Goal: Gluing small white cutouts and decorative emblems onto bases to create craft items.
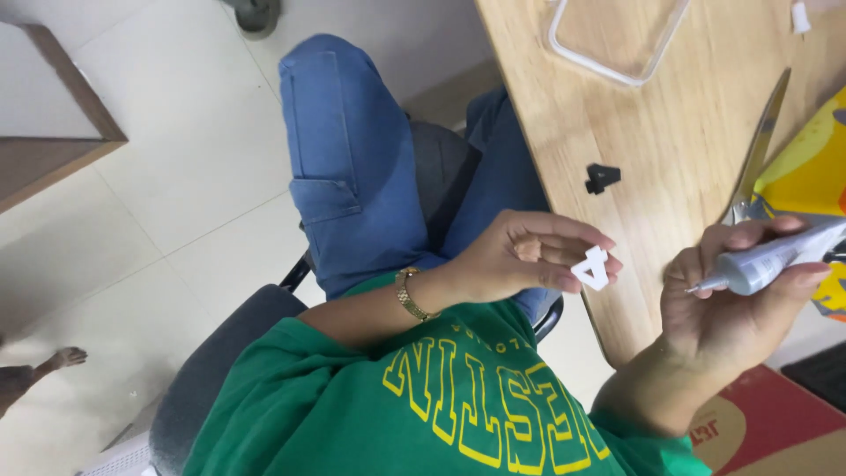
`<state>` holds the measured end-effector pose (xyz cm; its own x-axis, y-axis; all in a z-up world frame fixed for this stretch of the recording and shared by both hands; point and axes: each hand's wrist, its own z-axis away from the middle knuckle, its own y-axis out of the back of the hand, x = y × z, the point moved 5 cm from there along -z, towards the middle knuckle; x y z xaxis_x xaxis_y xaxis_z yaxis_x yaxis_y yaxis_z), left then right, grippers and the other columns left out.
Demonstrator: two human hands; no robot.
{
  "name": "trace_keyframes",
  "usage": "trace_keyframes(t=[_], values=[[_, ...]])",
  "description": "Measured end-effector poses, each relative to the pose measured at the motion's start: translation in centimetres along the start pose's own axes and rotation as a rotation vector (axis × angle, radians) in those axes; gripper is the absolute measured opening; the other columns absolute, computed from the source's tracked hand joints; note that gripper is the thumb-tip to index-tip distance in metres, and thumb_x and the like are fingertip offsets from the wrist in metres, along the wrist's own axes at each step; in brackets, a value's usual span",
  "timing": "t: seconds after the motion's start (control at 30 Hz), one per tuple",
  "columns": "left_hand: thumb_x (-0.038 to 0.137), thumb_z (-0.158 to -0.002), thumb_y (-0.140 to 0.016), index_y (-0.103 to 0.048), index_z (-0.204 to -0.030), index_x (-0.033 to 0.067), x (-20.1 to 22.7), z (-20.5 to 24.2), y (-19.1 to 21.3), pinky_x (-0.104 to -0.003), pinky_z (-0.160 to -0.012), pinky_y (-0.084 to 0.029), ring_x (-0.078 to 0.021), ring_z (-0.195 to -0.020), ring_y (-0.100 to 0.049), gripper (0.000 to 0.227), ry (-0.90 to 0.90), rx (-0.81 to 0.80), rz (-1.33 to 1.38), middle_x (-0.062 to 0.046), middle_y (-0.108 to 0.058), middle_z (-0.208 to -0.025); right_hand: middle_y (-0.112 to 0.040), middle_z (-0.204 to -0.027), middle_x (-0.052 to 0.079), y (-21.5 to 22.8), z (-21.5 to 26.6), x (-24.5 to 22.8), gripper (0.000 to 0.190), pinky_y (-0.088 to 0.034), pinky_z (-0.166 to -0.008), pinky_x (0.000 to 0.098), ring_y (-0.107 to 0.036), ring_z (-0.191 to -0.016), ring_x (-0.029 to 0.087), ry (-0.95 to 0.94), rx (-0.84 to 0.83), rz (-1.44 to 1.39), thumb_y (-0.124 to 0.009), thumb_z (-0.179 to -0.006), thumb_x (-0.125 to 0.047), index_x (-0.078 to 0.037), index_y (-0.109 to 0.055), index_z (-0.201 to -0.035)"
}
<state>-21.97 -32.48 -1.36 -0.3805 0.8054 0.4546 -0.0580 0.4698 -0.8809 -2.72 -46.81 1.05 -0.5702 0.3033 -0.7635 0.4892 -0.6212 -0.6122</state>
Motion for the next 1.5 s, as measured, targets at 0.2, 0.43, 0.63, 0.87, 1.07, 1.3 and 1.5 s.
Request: trace_keyframes(t=[0.2, 0.43, 0.63, 0.87, 1.07, 1.3, 1.5], values=[[0.003, -0.095, -0.080, -0.064, -0.139, -0.0009, -1.4, -0.1, 0.5, -0.035, -0.110, -0.063, -0.0247, -0.125, -0.071, 0.046, -0.014, 0.022, -0.005, -0.017, -0.073, -0.129, -0.064, -0.110, -0.001, -0.7, -0.7, -0.5, 0.042, -0.046, -0.063, 0.0195, -0.059, -0.092, 0.005, 0.023, -0.030, 0.112, -0.074, -0.103, -0.047, -0.023, -0.065, -0.136], [0.008, -0.096, -0.081, -0.064, -0.139, 0.0000, -1.5, -0.4, 0.4, -0.034, -0.113, -0.061, -0.0231, -0.123, -0.072, 0.047, -0.020, 0.027, -0.014, -0.016, -0.073, -0.130, -0.062, -0.105, -0.003, -1.7, -1.9, 0.4, 0.043, -0.038, -0.064, 0.0179, -0.045, -0.075, 0.006, 0.011, 0.068, 0.087, -0.078, -0.096, -0.050, -0.025, -0.070, -0.130], [0.005, -0.098, -0.078, -0.062, -0.141, -0.0027, -0.7, -0.4, -0.1, -0.038, -0.111, -0.062, -0.0285, -0.121, -0.073, 0.047, -0.043, 0.013, 0.010, -0.021, -0.072, -0.129, -0.069, -0.113, -0.001, -1.1, -0.9, -0.4, 0.040, -0.043, -0.064, 0.0246, -0.058, -0.096, 0.010, 0.143, 0.054, 0.136, -0.070, -0.104, -0.047, -0.025, -0.061, -0.136], [0.000, -0.092, -0.081, -0.063, -0.138, -0.0038, -0.4, -1.5, -1.4, -0.035, -0.110, -0.062, -0.0274, -0.119, -0.073, 0.049, 0.013, 0.008, 0.015, -0.020, -0.073, -0.126, -0.068, -0.118, -0.015, -5.4, 0.3, -0.5, 0.047, -0.051, -0.083, 0.0203, -0.057, -0.093, 0.006, 0.335, 0.205, 0.154, -0.081, -0.097, -0.049, -0.024, -0.067, -0.135], [0.002, -0.091, -0.081, -0.063, -0.135, -0.0040, 1.5, -1.9, -2.9, -0.035, -0.101, -0.066, -0.0305, -0.119, -0.073, 0.048, 0.052, -0.018, 0.017, -0.025, -0.072, -0.123, -0.051, -0.078, 0.014, -10.8, 0.1, -1.2, 0.056, -0.046, -0.052, 0.0292, -0.054, -0.065, 0.019, 0.595, 0.013, 0.672, -0.061, -0.104, -0.067, -0.014, -0.047, -0.115], [0.005, -0.084, -0.085, -0.064, -0.131, -0.0032, 1.3, -1.3, -2.2, -0.033, -0.099, -0.066, -0.0239, -0.113, -0.074, 0.052, 0.078, 0.077, -0.076, -0.018, -0.073, -0.122, -0.046, -0.075, 0.008, -12.5, 0.8, -0.6, 0.046, -0.036, -0.050, 0.0326, -0.049, -0.049, 0.024, 0.817, 0.004, 0.823, -0.037, -0.114, -0.055, -0.010, -0.040, -0.108], [0.005, -0.086, -0.084, -0.064, -0.130, -0.0033, 1.6, -1.1, -2.3, -0.034, -0.099, -0.067, -0.0280, -0.114, -0.074, 0.049, 0.113, 0.074, -0.065, -0.022, -0.073, -0.119, -0.044, -0.083, 0.009, -11.9, 1.2, -0.4, 0.045, -0.043, -0.050, 0.0359, -0.057, -0.054, 0.028, 0.944, 0.015, 0.932, -0.035, -0.116, -0.047, -0.004, -0.037, -0.105]])
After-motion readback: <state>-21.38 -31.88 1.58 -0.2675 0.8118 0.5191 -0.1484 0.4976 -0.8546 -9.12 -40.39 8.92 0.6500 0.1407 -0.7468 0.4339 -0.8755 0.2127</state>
